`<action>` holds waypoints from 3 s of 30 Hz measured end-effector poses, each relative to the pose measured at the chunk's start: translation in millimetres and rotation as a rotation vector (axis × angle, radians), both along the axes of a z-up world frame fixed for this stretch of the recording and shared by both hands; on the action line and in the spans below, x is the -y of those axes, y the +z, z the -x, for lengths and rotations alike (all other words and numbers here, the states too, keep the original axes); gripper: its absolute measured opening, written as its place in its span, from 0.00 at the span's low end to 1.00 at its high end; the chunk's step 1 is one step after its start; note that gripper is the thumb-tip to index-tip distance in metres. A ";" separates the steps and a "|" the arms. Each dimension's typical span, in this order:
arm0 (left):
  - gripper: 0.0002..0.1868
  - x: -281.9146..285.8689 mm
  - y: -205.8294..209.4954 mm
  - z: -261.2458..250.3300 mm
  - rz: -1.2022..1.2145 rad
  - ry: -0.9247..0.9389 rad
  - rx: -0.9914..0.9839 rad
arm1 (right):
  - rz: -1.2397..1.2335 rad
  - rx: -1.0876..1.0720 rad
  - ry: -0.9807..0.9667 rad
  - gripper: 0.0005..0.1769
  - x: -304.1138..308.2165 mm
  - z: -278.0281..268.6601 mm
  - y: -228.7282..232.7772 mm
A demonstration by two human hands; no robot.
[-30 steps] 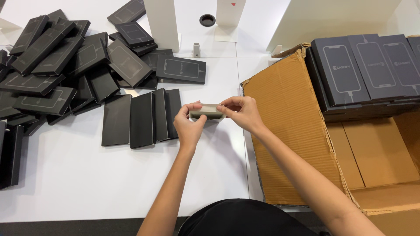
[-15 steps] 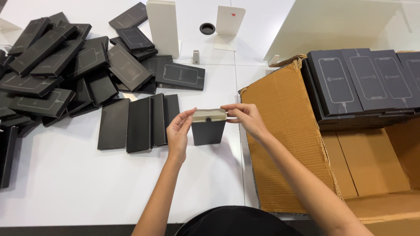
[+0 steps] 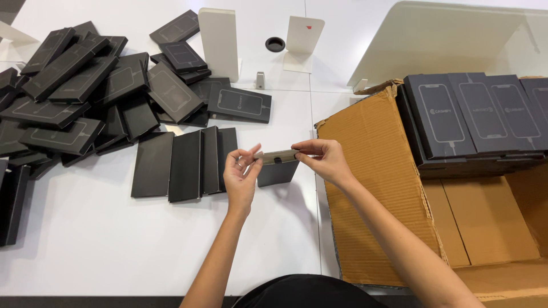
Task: The person picks up black boxes from a table, opens them to check the contents, and places them into a cardboard box.
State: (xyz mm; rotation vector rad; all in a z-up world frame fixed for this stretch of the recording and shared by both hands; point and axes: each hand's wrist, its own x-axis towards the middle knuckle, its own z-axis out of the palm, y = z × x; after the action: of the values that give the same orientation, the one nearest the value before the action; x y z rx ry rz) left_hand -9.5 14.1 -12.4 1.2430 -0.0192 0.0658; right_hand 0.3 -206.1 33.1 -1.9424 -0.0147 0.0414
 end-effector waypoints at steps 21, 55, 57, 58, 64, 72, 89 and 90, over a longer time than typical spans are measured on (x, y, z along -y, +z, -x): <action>0.09 5.0 7.8 4.5 -0.132 0.095 0.022 | 0.047 0.116 0.049 0.12 -10.0 7.0 6.1; 0.28 -13.4 -12.5 16.8 -0.116 -0.028 -0.217 | 0.495 0.406 0.279 0.10 -19.9 44.3 -0.8; 0.28 -11.2 -15.4 19.4 -0.135 -0.012 -0.258 | 0.485 0.459 0.298 0.09 -16.7 47.2 2.3; 0.29 -12.0 -17.5 21.7 -0.089 -0.027 -0.307 | 0.474 0.514 0.306 0.09 -14.8 50.1 5.0; 0.40 -19.8 -20.6 16.8 0.122 -0.029 -0.562 | 0.467 0.668 0.340 0.07 -2.0 69.3 38.0; 0.34 2.5 1.7 15.2 0.170 -0.132 -0.599 | 0.501 0.852 0.362 0.06 34.1 104.0 90.9; 0.27 151.2 74.2 54.8 0.241 -0.119 -0.244 | -0.226 0.119 -0.418 0.13 147.0 196.4 97.1; 0.27 160.0 77.1 60.9 0.233 -0.125 -0.209 | -0.319 0.084 -0.438 0.15 152.9 202.3 96.8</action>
State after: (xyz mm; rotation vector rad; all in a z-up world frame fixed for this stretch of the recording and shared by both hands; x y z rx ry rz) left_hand -70.4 -145.9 64.6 1.0088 0.0903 -0.1662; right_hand -202.0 -359.0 129.9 -1.5909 0.3286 -0.3148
